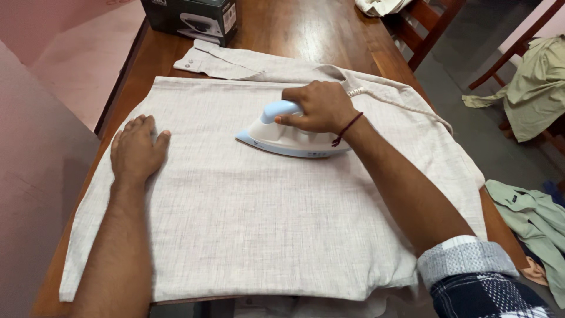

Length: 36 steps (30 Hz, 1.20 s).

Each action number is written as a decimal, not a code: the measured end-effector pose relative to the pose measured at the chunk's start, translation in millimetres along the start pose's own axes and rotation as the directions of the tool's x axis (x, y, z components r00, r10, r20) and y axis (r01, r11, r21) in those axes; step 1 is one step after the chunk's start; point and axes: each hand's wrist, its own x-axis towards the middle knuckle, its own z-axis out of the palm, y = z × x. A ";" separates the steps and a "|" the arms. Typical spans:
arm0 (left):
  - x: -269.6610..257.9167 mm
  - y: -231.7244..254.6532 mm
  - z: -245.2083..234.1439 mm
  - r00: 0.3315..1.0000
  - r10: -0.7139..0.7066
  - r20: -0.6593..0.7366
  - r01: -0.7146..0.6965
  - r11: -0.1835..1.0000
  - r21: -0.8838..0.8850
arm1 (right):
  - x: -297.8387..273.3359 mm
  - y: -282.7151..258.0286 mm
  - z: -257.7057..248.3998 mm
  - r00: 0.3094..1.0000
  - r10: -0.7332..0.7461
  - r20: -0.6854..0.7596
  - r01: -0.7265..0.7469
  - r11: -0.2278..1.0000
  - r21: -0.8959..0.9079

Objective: The person irons a light-colored shirt laid flat on a wooden table. They use a handheld electric iron to smooth the fabric, moving it back and forth across the body and sleeves. The person adjusts the shirt's position and folds the sleeve before continuing to iron.

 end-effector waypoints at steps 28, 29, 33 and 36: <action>-1.1 -3.9 0.3 0.999 0.045 -0.013 -0.045 0.999 0.006 | -57.6 107.2 -1.1 0.875 0.464 -0.137 -0.482 0.861 -0.161; -1.3 -4.6 -0.1 0.999 0.036 0.001 -0.036 0.999 0.007 | -58.0 111.6 -0.5 0.862 0.485 -0.146 -0.505 0.847 -0.168; -0.8 -5.5 1.0 0.999 0.049 -0.018 -0.049 0.999 -0.002 | -62.4 129.4 1.6 0.808 0.569 -0.149 -0.589 0.784 -0.197; -1.3 -7.0 1.6 0.999 0.039 -0.007 -0.039 0.999 -0.020 | -68.0 140.0 2.8 0.784 0.596 -0.170 -0.620 0.757 -0.205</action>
